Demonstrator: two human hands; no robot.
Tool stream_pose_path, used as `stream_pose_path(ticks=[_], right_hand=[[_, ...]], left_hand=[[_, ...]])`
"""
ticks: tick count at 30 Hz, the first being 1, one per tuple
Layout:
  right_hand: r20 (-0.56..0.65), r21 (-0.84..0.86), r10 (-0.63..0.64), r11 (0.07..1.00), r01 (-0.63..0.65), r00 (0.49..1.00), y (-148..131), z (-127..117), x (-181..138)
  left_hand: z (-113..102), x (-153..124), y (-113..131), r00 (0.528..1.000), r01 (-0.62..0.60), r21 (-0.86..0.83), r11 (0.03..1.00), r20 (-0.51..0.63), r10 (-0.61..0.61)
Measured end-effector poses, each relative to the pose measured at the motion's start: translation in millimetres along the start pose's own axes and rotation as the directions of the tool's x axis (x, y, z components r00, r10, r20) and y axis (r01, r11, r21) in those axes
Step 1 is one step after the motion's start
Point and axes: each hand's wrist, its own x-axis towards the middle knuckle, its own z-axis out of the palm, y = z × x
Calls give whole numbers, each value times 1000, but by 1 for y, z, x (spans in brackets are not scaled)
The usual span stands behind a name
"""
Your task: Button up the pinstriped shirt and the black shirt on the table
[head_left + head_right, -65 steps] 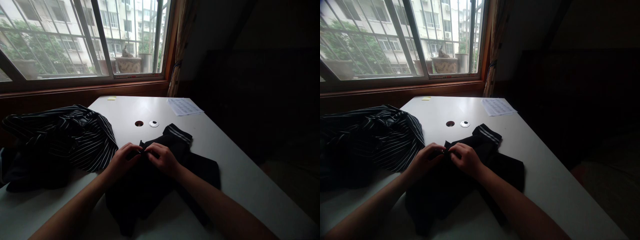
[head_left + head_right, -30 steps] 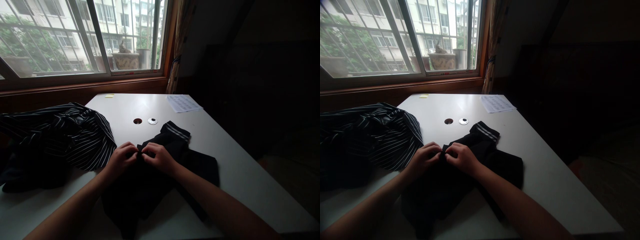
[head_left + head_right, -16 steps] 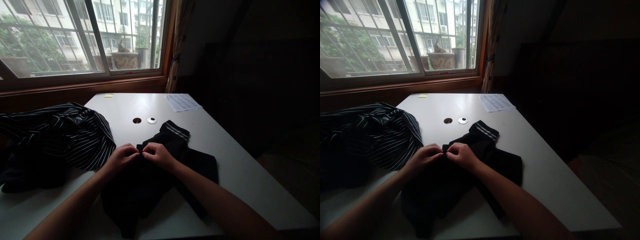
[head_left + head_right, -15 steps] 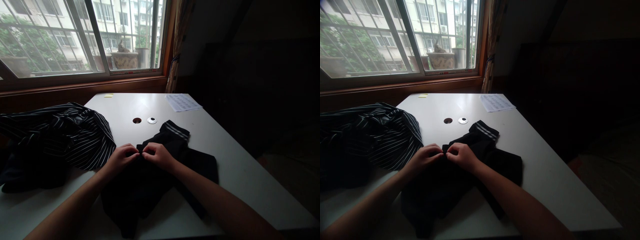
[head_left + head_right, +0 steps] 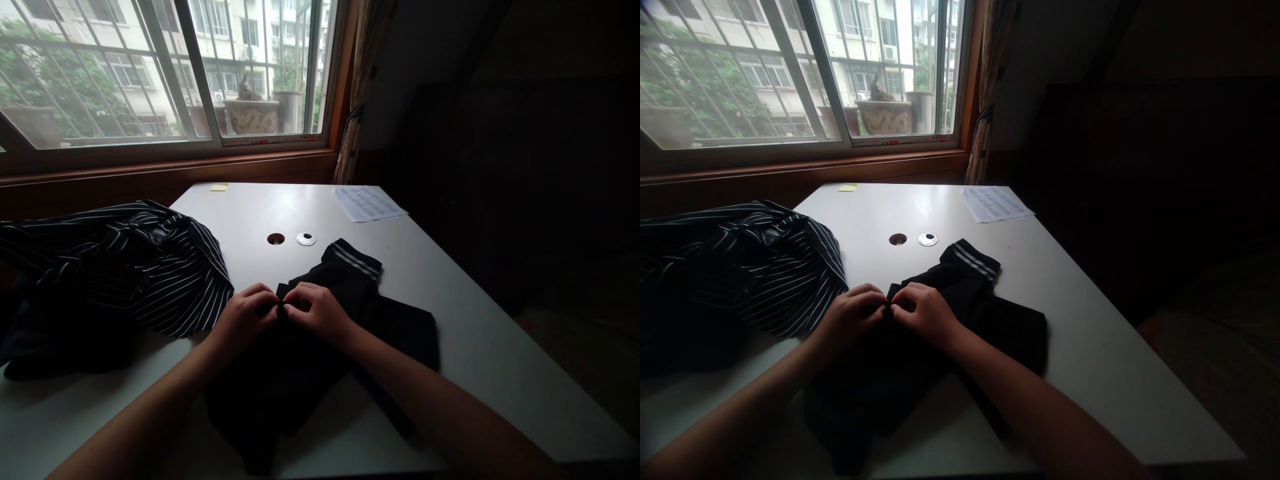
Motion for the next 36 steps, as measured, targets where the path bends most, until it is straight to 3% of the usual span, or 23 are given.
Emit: stream_pose_path(ticks=[11,20,26,32,36], right_hand=[[-12,35,35,999,-35,999,-2,1,0],[123,298,233,919,-260,965,8,-6,5],[161,369,280,872,-321,946,10,-7,5],[38,345,235,909,-233,971,5,-6,4],[-114,252,130,963,-98,985,1,-5,2]], left_hand=[[4,-2,-1,1000,-16,18,1000,6,16],[-1,5,4,992,112,-207,972,74,-99],[-4,6,1,981,177,-277,944,129,-147],[-8,5,4,953,301,-180,936,98,-288],[-14,4,5,914,384,-238,892,236,-331]])
